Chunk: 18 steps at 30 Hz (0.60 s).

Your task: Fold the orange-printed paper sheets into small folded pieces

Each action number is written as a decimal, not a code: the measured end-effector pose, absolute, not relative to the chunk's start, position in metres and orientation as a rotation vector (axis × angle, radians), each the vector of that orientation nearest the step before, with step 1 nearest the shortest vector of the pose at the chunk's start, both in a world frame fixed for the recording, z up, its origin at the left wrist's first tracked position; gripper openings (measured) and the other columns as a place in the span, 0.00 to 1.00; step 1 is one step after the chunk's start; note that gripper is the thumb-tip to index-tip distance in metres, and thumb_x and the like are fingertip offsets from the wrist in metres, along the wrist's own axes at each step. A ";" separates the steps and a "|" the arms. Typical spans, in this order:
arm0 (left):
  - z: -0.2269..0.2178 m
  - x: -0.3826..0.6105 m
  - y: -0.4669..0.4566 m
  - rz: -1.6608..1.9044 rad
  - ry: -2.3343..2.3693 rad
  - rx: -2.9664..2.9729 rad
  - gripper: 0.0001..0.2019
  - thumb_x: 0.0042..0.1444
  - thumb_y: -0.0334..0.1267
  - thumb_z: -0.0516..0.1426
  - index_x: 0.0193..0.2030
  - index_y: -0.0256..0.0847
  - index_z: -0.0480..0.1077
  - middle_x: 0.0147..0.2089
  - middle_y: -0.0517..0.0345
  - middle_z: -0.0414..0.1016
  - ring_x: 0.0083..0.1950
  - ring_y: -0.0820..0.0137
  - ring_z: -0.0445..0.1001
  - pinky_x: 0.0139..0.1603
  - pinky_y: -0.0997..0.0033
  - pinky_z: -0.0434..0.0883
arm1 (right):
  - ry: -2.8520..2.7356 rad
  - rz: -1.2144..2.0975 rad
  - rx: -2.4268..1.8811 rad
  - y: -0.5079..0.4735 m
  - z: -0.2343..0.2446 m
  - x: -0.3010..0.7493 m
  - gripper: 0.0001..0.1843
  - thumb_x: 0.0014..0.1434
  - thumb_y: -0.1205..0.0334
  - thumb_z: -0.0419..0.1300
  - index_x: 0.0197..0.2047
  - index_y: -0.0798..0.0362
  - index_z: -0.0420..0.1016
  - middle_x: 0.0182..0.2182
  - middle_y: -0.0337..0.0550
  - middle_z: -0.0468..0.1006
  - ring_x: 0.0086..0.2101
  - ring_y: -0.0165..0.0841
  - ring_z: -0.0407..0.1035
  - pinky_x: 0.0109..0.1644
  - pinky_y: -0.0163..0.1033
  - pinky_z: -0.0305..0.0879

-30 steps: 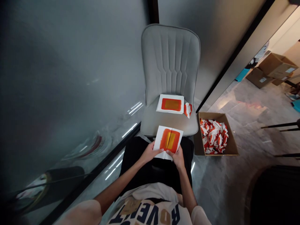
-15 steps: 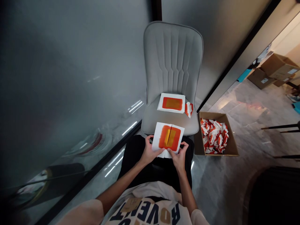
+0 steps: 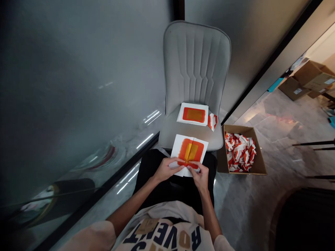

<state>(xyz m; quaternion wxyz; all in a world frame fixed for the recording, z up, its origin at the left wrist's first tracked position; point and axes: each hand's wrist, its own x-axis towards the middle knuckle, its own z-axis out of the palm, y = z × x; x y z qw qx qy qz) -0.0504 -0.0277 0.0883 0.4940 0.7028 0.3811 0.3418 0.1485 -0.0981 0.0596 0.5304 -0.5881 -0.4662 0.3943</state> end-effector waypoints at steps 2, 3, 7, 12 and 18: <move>0.090 -0.050 -0.027 0.795 0.955 1.648 0.12 0.60 0.44 0.67 0.46 0.40 0.83 0.43 0.54 0.85 0.44 0.65 0.83 0.49 0.70 0.76 | -1.140 0.976 -1.386 -0.097 0.063 0.151 0.14 0.59 0.53 0.72 0.46 0.49 0.86 0.43 0.46 0.87 0.43 0.41 0.81 0.50 0.43 0.77; 0.091 -0.050 -0.026 0.780 0.974 1.621 0.12 0.59 0.45 0.68 0.46 0.41 0.83 0.43 0.54 0.85 0.44 0.65 0.83 0.49 0.71 0.76 | -1.152 0.991 -1.377 -0.096 0.064 0.152 0.14 0.59 0.53 0.72 0.46 0.49 0.86 0.43 0.46 0.87 0.43 0.41 0.81 0.50 0.43 0.77; 0.091 -0.051 -0.022 0.725 1.023 1.566 0.12 0.56 0.46 0.70 0.42 0.41 0.84 0.40 0.55 0.86 0.42 0.63 0.83 0.48 0.70 0.76 | -1.158 1.052 -1.351 -0.094 0.070 0.154 0.13 0.58 0.53 0.73 0.45 0.47 0.87 0.43 0.45 0.87 0.44 0.42 0.82 0.51 0.44 0.77; 0.095 -0.052 -0.024 0.717 1.047 1.481 0.14 0.53 0.48 0.71 0.40 0.40 0.84 0.38 0.54 0.86 0.41 0.62 0.83 0.45 0.68 0.77 | -1.092 1.106 -1.349 -0.095 0.075 0.150 0.11 0.57 0.52 0.73 0.42 0.46 0.88 0.40 0.45 0.88 0.41 0.42 0.83 0.47 0.44 0.79; 0.110 -0.059 -0.033 0.714 1.067 1.443 0.14 0.53 0.47 0.71 0.41 0.39 0.85 0.39 0.53 0.86 0.42 0.62 0.84 0.47 0.69 0.78 | -1.138 1.085 -1.315 -0.100 0.085 0.146 0.13 0.54 0.55 0.76 0.44 0.45 0.89 0.41 0.45 0.88 0.39 0.43 0.84 0.46 0.44 0.80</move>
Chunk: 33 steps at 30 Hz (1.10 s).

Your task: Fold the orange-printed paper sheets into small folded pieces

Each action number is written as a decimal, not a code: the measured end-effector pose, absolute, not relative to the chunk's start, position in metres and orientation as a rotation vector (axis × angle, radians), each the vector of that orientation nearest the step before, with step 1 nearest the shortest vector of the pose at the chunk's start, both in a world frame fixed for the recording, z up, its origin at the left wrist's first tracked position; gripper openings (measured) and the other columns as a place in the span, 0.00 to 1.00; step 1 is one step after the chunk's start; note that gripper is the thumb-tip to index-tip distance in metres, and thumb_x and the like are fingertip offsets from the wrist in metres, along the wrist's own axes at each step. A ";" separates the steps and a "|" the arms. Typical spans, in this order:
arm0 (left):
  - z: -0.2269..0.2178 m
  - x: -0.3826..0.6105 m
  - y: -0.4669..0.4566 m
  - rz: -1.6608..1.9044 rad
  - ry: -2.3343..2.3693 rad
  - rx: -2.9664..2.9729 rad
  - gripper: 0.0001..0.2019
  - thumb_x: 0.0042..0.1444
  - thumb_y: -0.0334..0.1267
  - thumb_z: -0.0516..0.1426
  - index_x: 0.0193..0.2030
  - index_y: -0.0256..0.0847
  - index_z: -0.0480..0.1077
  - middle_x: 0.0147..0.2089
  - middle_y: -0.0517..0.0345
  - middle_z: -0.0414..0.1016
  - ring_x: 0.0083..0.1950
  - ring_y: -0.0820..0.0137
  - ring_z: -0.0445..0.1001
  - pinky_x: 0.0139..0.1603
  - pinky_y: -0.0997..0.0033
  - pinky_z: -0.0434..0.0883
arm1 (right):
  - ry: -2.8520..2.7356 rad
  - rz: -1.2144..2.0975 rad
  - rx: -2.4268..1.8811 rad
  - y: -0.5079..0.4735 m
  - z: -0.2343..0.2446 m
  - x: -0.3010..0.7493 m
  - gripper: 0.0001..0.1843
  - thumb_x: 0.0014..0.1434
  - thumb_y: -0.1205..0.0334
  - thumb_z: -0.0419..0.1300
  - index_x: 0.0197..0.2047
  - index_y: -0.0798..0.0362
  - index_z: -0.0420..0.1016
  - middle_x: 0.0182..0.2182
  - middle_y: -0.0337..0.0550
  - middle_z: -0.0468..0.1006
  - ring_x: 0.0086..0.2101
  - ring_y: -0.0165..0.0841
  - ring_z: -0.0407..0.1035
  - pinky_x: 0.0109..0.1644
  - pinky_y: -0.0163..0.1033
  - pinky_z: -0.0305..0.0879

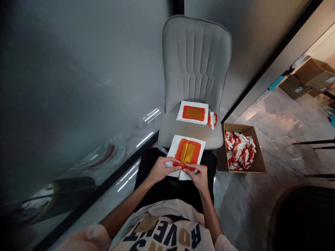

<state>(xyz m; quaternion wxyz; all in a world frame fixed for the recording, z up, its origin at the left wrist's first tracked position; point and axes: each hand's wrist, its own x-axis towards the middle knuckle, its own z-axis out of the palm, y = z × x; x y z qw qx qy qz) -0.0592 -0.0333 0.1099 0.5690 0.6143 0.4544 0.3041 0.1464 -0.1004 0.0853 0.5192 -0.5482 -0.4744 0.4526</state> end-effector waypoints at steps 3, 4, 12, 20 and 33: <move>0.121 -0.064 -0.037 0.710 1.047 1.446 0.14 0.52 0.47 0.72 0.40 0.39 0.84 0.39 0.53 0.86 0.42 0.62 0.84 0.47 0.69 0.77 | -1.185 1.096 -1.289 -0.103 0.095 0.147 0.15 0.51 0.56 0.78 0.43 0.45 0.89 0.40 0.45 0.88 0.38 0.43 0.84 0.45 0.43 0.81; 0.124 -0.065 -0.039 0.706 1.042 1.446 0.14 0.52 0.46 0.72 0.39 0.39 0.84 0.38 0.53 0.86 0.41 0.62 0.84 0.47 0.69 0.77 | -1.192 1.104 -1.281 -0.104 0.099 0.147 0.14 0.51 0.56 0.78 0.43 0.45 0.89 0.39 0.45 0.88 0.38 0.43 0.84 0.45 0.43 0.81; 0.147 -0.063 -0.050 0.741 1.092 1.424 0.15 0.50 0.47 0.73 0.37 0.38 0.84 0.35 0.54 0.85 0.38 0.64 0.82 0.41 0.71 0.77 | -1.221 1.119 -1.272 -0.108 0.125 0.147 0.10 0.55 0.58 0.76 0.42 0.46 0.89 0.39 0.44 0.88 0.38 0.41 0.84 0.44 0.42 0.81; 0.141 -0.056 -0.048 0.776 1.107 1.326 0.15 0.48 0.47 0.73 0.36 0.38 0.81 0.35 0.56 0.84 0.37 0.65 0.81 0.39 0.71 0.76 | -1.110 1.143 -1.323 -0.109 0.128 0.148 0.12 0.55 0.58 0.76 0.44 0.46 0.88 0.40 0.44 0.88 0.39 0.41 0.83 0.44 0.42 0.81; 0.152 -0.059 -0.044 0.741 1.012 1.492 0.15 0.55 0.47 0.71 0.44 0.40 0.83 0.41 0.53 0.85 0.41 0.64 0.81 0.48 0.67 0.77 | -1.166 1.109 -1.346 -0.108 0.125 0.150 0.12 0.55 0.55 0.76 0.42 0.47 0.89 0.39 0.45 0.88 0.38 0.43 0.84 0.46 0.45 0.82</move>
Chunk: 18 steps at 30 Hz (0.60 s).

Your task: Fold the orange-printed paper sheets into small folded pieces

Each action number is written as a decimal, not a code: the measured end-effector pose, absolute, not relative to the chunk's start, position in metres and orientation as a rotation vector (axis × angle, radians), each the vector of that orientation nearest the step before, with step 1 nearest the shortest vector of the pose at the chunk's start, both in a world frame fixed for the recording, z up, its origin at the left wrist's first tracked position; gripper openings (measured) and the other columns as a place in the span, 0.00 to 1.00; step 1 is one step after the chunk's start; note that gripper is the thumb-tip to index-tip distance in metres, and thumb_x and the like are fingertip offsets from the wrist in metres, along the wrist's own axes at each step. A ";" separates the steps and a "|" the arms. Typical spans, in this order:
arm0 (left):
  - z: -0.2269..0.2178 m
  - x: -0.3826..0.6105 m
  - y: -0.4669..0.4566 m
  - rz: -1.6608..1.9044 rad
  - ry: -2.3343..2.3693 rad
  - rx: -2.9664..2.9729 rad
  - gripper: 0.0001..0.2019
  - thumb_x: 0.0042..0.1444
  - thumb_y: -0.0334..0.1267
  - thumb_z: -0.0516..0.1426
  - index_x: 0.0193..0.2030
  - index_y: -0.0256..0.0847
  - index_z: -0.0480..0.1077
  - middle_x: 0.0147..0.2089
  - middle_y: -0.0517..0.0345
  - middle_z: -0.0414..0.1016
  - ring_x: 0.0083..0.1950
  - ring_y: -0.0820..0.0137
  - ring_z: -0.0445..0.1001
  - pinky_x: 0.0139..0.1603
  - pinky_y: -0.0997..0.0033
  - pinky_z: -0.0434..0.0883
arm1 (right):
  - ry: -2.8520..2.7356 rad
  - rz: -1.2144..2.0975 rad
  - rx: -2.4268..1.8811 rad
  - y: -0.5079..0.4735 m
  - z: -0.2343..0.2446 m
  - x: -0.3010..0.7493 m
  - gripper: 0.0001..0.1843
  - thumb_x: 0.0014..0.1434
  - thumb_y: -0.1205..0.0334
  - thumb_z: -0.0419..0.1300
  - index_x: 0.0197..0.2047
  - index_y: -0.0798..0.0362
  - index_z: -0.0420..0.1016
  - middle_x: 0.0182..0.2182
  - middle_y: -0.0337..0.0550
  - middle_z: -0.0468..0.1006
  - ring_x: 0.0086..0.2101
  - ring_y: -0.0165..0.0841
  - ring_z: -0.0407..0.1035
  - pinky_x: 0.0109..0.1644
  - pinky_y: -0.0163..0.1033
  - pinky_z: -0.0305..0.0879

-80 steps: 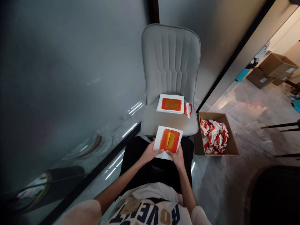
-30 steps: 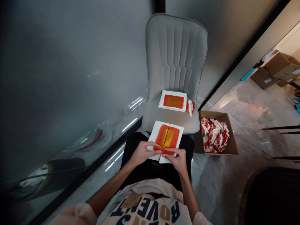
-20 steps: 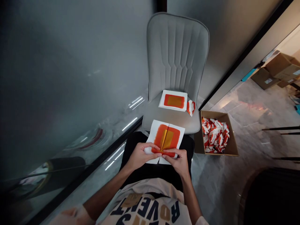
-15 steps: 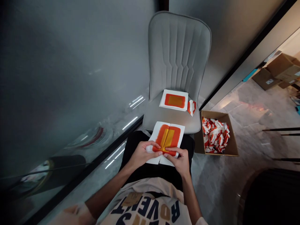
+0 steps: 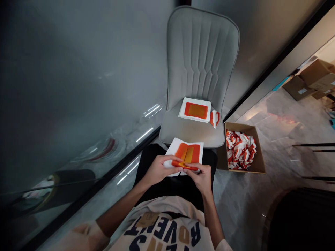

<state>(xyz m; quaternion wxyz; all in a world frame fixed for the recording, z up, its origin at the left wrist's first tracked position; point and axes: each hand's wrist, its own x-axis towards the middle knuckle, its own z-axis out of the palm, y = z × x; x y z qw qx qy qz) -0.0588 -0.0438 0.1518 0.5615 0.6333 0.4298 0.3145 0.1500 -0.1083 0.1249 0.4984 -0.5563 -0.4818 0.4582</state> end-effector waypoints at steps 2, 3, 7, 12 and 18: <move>0.152 -0.062 -0.043 0.732 1.017 1.564 0.16 0.55 0.47 0.71 0.48 0.42 0.83 0.44 0.52 0.84 0.43 0.63 0.81 0.50 0.65 0.77 | -1.166 1.121 -1.341 -0.108 0.125 0.150 0.11 0.55 0.55 0.76 0.42 0.47 0.89 0.39 0.45 0.88 0.37 0.43 0.84 0.46 0.45 0.82; 0.152 -0.063 -0.042 0.742 1.032 1.616 0.16 0.55 0.47 0.70 0.48 0.43 0.84 0.46 0.51 0.84 0.45 0.62 0.80 0.51 0.63 0.77 | -1.162 1.121 -1.343 -0.107 0.125 0.150 0.11 0.55 0.55 0.76 0.41 0.47 0.89 0.38 0.45 0.88 0.37 0.42 0.84 0.45 0.44 0.82; 0.149 -0.059 -0.044 0.906 1.148 1.869 0.10 0.58 0.47 0.69 0.44 0.50 0.85 0.47 0.50 0.80 0.53 0.56 0.73 0.57 0.54 0.75 | -1.130 1.071 -1.388 -0.103 0.129 0.148 0.09 0.56 0.55 0.75 0.40 0.46 0.89 0.38 0.44 0.88 0.37 0.41 0.83 0.44 0.43 0.81; 0.147 -0.049 -0.049 1.175 1.366 2.108 0.05 0.57 0.43 0.70 0.41 0.55 0.85 0.62 0.50 0.70 0.70 0.49 0.61 0.70 0.41 0.61 | -1.129 1.021 -1.401 -0.098 0.128 0.147 0.09 0.56 0.55 0.75 0.40 0.47 0.89 0.37 0.44 0.88 0.36 0.40 0.83 0.43 0.42 0.80; 0.149 -0.055 -0.036 1.074 1.190 2.275 0.07 0.59 0.41 0.69 0.43 0.58 0.84 0.64 0.56 0.74 0.75 0.48 0.60 0.77 0.29 0.40 | -1.089 1.057 -1.392 -0.092 0.121 0.146 0.10 0.56 0.53 0.75 0.40 0.47 0.89 0.37 0.44 0.88 0.37 0.40 0.82 0.45 0.43 0.79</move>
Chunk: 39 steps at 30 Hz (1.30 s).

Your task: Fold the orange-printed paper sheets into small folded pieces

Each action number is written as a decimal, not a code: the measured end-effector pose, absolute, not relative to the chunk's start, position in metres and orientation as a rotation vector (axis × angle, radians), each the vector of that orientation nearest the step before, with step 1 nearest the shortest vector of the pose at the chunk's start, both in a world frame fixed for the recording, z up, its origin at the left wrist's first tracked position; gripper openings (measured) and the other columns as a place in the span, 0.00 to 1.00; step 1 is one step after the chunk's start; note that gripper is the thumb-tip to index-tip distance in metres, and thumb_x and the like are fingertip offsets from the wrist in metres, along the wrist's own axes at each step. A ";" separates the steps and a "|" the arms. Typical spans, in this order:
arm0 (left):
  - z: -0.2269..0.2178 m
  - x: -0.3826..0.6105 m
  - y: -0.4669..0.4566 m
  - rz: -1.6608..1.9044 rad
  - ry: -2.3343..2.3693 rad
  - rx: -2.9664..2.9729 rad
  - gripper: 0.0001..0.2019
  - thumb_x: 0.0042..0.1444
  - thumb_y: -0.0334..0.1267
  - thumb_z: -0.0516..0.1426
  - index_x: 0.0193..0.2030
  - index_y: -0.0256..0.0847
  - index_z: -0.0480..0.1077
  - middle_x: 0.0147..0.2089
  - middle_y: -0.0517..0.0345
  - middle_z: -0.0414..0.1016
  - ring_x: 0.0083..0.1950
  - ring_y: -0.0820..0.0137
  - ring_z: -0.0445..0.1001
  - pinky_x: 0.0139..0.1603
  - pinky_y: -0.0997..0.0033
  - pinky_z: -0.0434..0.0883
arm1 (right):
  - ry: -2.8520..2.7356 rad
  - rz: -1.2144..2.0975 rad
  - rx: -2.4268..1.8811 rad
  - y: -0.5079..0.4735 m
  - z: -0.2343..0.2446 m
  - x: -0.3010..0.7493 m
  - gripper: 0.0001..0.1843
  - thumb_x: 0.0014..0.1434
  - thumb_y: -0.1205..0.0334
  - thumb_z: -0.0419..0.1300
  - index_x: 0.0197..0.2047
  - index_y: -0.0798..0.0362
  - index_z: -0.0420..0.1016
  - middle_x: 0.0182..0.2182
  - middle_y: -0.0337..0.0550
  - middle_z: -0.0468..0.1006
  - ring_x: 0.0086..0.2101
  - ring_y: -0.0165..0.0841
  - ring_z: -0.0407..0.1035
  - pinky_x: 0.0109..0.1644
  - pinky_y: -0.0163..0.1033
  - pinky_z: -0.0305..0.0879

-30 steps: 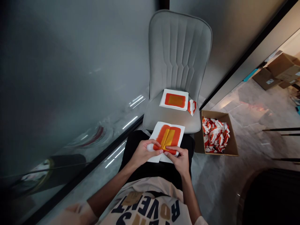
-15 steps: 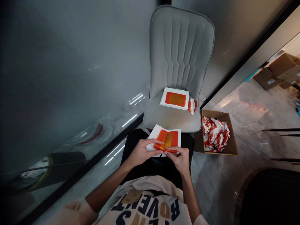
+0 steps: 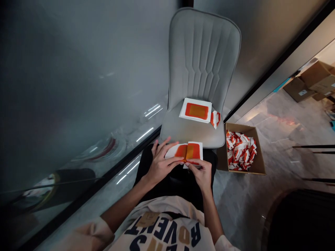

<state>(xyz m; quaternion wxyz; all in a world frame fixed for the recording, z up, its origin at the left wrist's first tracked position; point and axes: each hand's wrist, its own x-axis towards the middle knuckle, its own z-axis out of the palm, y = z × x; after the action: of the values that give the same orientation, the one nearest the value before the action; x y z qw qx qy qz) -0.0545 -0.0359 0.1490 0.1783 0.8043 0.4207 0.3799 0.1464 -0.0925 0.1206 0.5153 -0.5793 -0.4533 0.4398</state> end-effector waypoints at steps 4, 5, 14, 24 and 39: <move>0.150 -0.058 -0.023 0.900 0.989 2.317 0.09 0.65 0.39 0.64 0.50 0.57 0.82 0.45 0.60 0.84 0.63 0.57 0.75 0.78 0.33 0.39 | -1.103 1.032 -1.383 -0.088 0.120 0.145 0.10 0.56 0.52 0.75 0.40 0.47 0.89 0.36 0.44 0.86 0.37 0.39 0.80 0.45 0.43 0.77; 0.150 -0.057 -0.020 0.884 0.961 2.362 0.09 0.66 0.39 0.63 0.50 0.56 0.82 0.43 0.60 0.84 0.60 0.58 0.77 0.77 0.35 0.42 | -1.121 1.008 -1.384 -0.088 0.121 0.145 0.10 0.56 0.52 0.75 0.40 0.46 0.89 0.37 0.44 0.84 0.38 0.39 0.79 0.45 0.43 0.76; 0.161 -0.044 -0.013 0.855 0.905 2.446 0.06 0.69 0.39 0.61 0.43 0.46 0.80 0.41 0.60 0.84 0.57 0.62 0.76 0.74 0.45 0.50 | -1.525 0.364 -1.649 -0.083 0.141 0.163 0.12 0.61 0.50 0.72 0.46 0.41 0.87 0.51 0.48 0.69 0.54 0.44 0.63 0.57 0.49 0.65; 0.161 -0.040 0.010 0.411 0.909 1.864 0.10 0.65 0.45 0.61 0.44 0.41 0.79 0.44 0.55 0.84 0.46 0.65 0.80 0.49 0.69 0.72 | -1.713 0.958 -1.485 -0.054 0.160 0.182 0.08 0.65 0.56 0.67 0.38 0.50 0.85 0.33 0.40 0.85 0.33 0.33 0.76 0.39 0.36 0.65; 0.104 -0.048 0.021 0.153 0.806 1.446 0.26 0.51 0.56 0.69 0.47 0.39 0.69 0.30 0.60 0.78 0.25 0.74 0.67 0.25 0.77 0.57 | -1.579 1.382 -1.482 -0.049 0.105 0.180 0.20 0.51 0.47 0.75 0.41 0.53 0.84 0.34 0.38 0.83 0.34 0.32 0.72 0.39 0.33 0.62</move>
<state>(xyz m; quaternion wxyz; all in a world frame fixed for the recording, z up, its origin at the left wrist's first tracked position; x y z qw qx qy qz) -0.0481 0.0214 0.1035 0.6739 0.6426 0.3581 0.0679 0.1799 -0.0489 0.1053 0.2825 -0.5533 -0.5898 0.5160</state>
